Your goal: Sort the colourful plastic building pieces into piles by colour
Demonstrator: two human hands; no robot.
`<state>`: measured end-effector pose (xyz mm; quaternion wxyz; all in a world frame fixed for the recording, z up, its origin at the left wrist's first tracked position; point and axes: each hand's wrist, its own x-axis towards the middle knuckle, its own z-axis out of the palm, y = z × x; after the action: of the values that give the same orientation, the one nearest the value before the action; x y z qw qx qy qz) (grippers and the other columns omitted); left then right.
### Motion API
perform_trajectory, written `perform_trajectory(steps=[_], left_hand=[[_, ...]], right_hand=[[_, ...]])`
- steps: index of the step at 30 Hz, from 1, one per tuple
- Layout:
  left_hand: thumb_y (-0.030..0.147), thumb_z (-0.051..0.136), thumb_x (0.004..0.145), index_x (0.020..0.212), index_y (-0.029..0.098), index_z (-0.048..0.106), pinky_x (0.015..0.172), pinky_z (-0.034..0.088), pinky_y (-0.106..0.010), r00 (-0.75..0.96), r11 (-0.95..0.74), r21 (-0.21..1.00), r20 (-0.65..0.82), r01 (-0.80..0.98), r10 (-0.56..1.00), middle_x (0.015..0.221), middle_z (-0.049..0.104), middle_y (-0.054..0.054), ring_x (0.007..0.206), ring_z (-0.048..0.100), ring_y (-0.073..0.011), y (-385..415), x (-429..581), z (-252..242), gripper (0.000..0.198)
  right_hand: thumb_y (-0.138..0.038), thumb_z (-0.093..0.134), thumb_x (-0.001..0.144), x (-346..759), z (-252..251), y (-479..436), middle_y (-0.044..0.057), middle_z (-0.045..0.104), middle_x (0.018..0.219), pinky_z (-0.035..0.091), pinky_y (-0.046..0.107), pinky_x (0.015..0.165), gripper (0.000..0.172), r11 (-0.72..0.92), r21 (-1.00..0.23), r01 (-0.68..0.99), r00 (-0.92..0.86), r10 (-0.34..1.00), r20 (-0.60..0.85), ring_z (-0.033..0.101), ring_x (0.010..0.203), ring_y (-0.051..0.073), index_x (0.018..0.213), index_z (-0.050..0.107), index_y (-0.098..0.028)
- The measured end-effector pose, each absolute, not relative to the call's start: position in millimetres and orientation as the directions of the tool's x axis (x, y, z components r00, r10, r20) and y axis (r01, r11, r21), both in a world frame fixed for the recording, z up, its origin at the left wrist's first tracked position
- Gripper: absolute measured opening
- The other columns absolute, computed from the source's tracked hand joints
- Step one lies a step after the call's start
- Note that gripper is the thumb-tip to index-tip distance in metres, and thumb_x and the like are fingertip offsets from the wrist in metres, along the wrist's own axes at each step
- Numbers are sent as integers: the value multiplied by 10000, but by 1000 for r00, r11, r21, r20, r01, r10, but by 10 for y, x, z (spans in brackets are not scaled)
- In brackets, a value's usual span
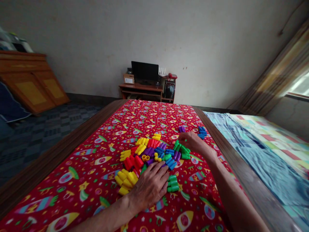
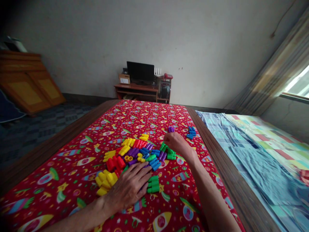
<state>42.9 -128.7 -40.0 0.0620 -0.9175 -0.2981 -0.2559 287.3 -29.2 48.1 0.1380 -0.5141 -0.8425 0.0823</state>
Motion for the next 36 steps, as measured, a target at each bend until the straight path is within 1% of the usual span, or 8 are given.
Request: perform_trajectory(steps=[3,7,13,19,22,24,32,36], left_hand=[[288,487,954,1089,201,671,1055,371,-416,693,-816,35,507,577,512,1236,672,-53,1220,523,-238,-1287,429,-400,244],[290,497,952,1101,200,664,1055,371,-416,683,-817,45,523,576,510,1228,673,-46,1208,530,-239,-1293,435,-391,242],[271,497,948,1131,204,648,1058,377,-419,689,-823,60,516,565,510,1227,667,-45,1226,520,-242,-1289,431,-387,247],[231,474,937,1095,196,647,1060,387,-419,682,-822,64,525,566,510,1227,662,-46,1224,528,-241,-1279,432,-408,237],[230,475,931,1071,202,651,1058,392,-411,667,-823,72,548,563,504,1208,668,-42,1215,533,-234,-1285,436,-411,227],[228,472,931,1075,205,649,1062,390,-407,653,-821,88,561,564,509,1195,674,-41,1211,535,-228,-1290,438,-408,229],[210,467,928,1050,196,648,1068,394,-410,657,-824,93,556,560,509,1187,679,-40,1211,533,-231,-1296,436,-373,219],[223,477,933,1049,193,654,1071,393,-414,684,-829,66,531,556,501,1203,670,-46,1229,523,-237,-1293,433,-379,214]], right_hand=[[-118,558,818,2629,385,-352,38,702,780,360,220,590,167,530,-261,807,-531,844,71,591,673,127,867,710,-168],[-75,542,796,2370,170,-421,82,731,939,387,243,635,322,554,-115,824,-561,827,-37,645,823,181,1048,702,-196],[-225,583,856,2469,316,-340,83,730,899,376,240,632,205,518,-112,848,-514,855,65,651,803,181,1016,704,-183],[-235,568,873,3186,427,29,87,744,961,417,249,696,312,87,-205,975,-14,943,332,674,871,206,1162,681,-203],[-232,563,866,3495,270,187,96,747,963,445,261,717,305,-123,-262,957,211,916,342,682,904,225,1137,700,-200],[-221,580,844,3629,147,256,95,748,965,462,265,728,306,-177,-283,943,268,906,328,684,911,227,1121,708,-204],[-209,536,855,3682,99,302,142,749,971,506,322,805,313,-17,-347,938,182,875,448,691,917,252,1086,724,-113],[-207,523,872,3263,273,206,88,752,827,481,245,678,254,274,-383,882,-82,891,446,687,759,196,940,751,-120]])
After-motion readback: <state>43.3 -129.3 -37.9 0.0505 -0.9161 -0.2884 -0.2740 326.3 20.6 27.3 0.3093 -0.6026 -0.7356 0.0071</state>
